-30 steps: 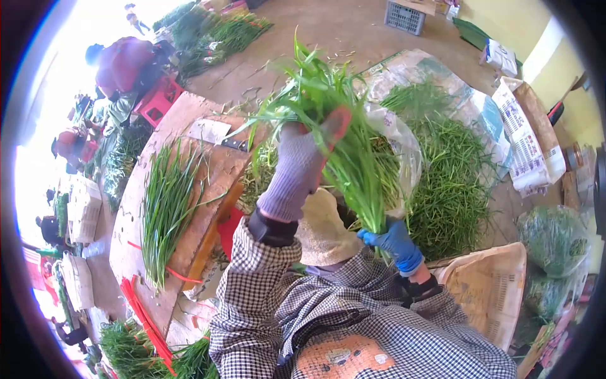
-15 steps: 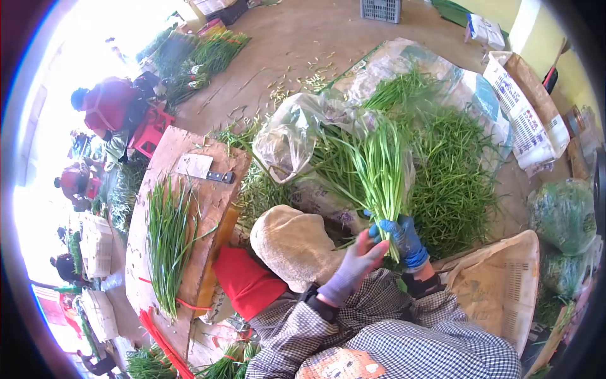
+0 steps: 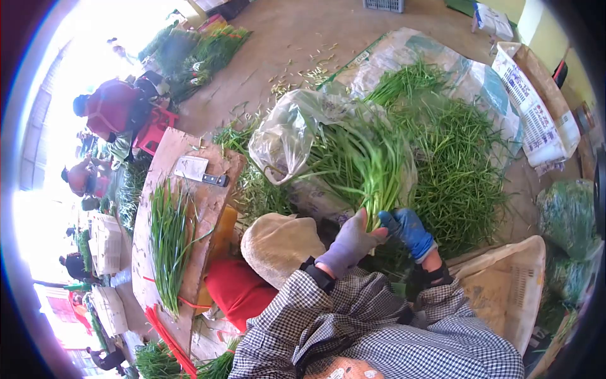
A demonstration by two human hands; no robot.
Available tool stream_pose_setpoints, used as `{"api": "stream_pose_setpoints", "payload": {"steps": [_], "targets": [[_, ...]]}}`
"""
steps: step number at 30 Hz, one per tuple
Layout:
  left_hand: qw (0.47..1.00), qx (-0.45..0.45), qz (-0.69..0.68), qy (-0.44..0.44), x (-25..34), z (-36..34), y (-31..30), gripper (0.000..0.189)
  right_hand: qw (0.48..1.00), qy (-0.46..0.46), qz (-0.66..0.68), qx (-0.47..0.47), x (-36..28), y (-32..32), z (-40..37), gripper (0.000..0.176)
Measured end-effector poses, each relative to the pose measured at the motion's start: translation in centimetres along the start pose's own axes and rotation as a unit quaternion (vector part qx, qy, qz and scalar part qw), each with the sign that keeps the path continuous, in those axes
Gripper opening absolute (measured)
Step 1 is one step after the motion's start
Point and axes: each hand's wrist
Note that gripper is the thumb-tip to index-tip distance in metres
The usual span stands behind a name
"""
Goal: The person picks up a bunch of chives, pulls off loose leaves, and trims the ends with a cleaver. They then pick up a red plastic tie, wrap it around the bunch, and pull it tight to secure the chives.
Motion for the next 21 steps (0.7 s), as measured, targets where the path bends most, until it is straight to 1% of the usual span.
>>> {"api": "stream_pose_setpoints", "payload": {"steps": [1,2,3,4,5,6,7,8,9,10,11,12,13,14,15,16,17,18,20,21], "targets": [[0.984,-0.002,0.168,-0.062,3.8,-0.5,-1.0,0.049,1.000,0.003,-0.001,-0.003,0.0,-0.1,-0.2,0.063],[0.984,-0.003,0.165,-0.065,2.4,-0.4,-0.3,0.049,0.996,0.029,0.076,-0.020,-0.1,-0.2,-0.5,0.060],[0.997,0.006,0.070,-0.037,0.0,-0.4,0.9,0.050,0.986,0.055,0.153,-0.034,-0.1,-0.1,-0.7,0.057],[1.000,0.013,-0.026,-0.011,0.0,-0.5,1.5,0.051,0.986,0.060,0.153,-0.034,0.4,0.4,-0.9,0.057],[0.992,-0.004,-0.003,-0.130,0.0,-0.9,2.2,0.045,0.991,0.055,0.123,-0.020,1.2,1.2,-1.1,0.052],[0.991,-0.006,-0.006,-0.132,-0.2,-0.8,2.5,0.045,0.995,0.050,0.092,-0.007,1.8,1.8,-1.2,0.047],[0.976,-0.045,-0.115,-0.179,-0.2,-0.7,2.7,0.041,0.986,0.068,0.148,-0.020,0.1,0.8,-1.3,0.039],[0.945,-0.082,-0.223,-0.224,-0.4,-0.7,3.0,0.037,0.986,0.073,0.146,-0.025,0.4,0.6,-1.4,0.039],[0.892,-0.069,-0.380,-0.236,-1.2,-0.5,3.7,0.031,0.984,0.077,0.156,-0.033,1.0,0.3,-1.5,0.037],[0.889,-0.072,-0.383,-0.238,-1.2,-0.4,3.8,0.031,0.982,0.079,0.165,-0.038,1.0,-0.2,-1.4,0.035],[0.857,-0.075,-0.445,-0.249,-1.1,-0.4,3.7,0.029,0.992,0.067,0.098,-0.045,0.6,-0.9,-1.4,0.034],[0.820,-0.076,-0.505,-0.259,-1.0,-0.4,3.7,0.028,0.992,0.071,0.095,-0.046,0.4,-1.3,-1.5,0.034],[0.802,-0.076,-0.528,-0.269,-0.4,-0.3,3.8,0.025,0.988,0.065,0.136,-0.047,0.3,-1.5,-1.5,0.036],[0.800,-0.075,-0.531,-0.270,-1.1,-0.3,3.9,0.025,0.982,0.058,0.176,-0.048,0.3,-1.5,-1.4,0.038],[0.778,-0.109,-0.567,-0.248,-2.3,-0.4,4.1,0.024,0.982,0.061,0.173,-0.050,1.0,-1.3,-1.3,0.038],[0.753,-0.144,-0.601,-0.225,-2.5,-0.4,4.2,0.022,0.991,0.061,0.095,-0.066,1.4,-1.1,-1.2,0.041],[0.757,-0.120,-0.598,-0.234,-2.5,-0.6,4.4,0.020,0.995,0.060,0.016,-0.081,1.8,-1.1,-1.1,0.044],[0.754,-0.123,-0.601,-0.235,-2.6,-0.6,4.5,0.020,0.995,0.063,0.012,-0.081,1.9,-1.5,-1.3,0.044],[0.788,-0.090,-0.548,-0.266,-2.4,-0.6,4.4,0.021,0.989,0.023,-0.139,-0.040,-0.7,-3.4,-0.7,0.047],[0.786,-0.094,-0.551,-0.265,-2.5,-0.6,4.3,0.021,0.990,0.052,-0.128,-0.017,-0.7,-4.0,-0.6,0.044]]}}
Point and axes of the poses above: each hand's wrist, its own z-axis towards the middle knuckle, its own y-axis out of the palm, x = y × z, and after that the axes turned 1 degree about -x, right-handed
